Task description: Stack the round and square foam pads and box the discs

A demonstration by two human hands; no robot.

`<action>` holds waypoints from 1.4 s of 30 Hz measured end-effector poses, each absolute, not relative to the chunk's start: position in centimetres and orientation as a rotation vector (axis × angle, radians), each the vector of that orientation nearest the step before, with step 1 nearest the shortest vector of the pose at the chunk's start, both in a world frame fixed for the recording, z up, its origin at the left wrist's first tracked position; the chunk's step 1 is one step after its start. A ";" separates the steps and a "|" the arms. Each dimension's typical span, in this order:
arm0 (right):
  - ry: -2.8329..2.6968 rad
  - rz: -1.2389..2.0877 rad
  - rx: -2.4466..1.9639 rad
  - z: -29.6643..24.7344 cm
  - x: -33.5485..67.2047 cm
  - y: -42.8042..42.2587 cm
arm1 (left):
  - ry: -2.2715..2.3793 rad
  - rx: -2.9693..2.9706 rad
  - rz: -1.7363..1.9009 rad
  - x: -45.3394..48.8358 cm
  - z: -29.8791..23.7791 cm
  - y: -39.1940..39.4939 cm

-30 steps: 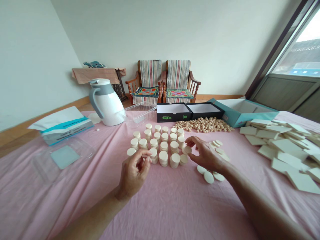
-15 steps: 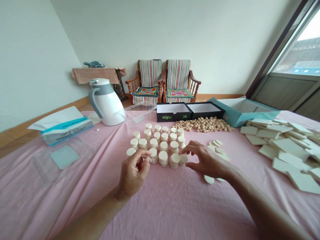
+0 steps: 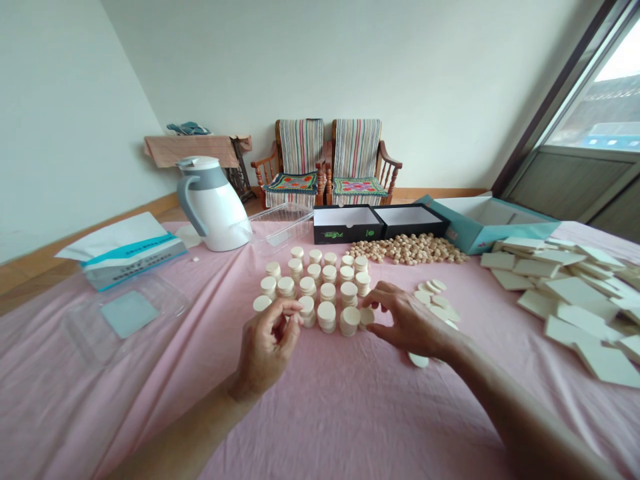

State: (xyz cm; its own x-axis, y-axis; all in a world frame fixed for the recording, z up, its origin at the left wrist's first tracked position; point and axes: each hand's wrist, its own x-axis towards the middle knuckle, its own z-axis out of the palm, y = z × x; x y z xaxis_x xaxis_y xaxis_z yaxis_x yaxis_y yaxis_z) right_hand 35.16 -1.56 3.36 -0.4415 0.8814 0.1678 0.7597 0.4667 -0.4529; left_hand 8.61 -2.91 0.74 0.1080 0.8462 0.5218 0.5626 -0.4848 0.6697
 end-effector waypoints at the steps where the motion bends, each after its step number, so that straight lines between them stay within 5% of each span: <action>1: -2.334 0.442 -1.376 3.4 35.1 -1.6 | 1.387 2.088 1.318 8.6 0.7 -2.9; 13: -2.549 0.530 -1.651 5.3 38.6 -2.4 | 1.401 2.067 1.304 8.8 0.9 -2.9; 20: -2.681 0.243 -1.832 4.7 37.4 -3.3 | 1.392 2.066 1.308 8.8 0.8 -2.8; 42: -2.512 0.404 -1.613 4.6 36.9 -2.6 | 1.375 2.052 1.309 8.9 1.1 -2.9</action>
State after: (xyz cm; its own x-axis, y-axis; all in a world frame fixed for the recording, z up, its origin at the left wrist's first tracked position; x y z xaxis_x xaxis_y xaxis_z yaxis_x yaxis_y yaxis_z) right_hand 36.86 -2.63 4.62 -0.4207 0.9065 -0.0361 0.8720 0.3931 -0.2916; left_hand 8.90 -2.90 1.14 0.1049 0.8598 0.4998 0.5419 -0.4708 0.6962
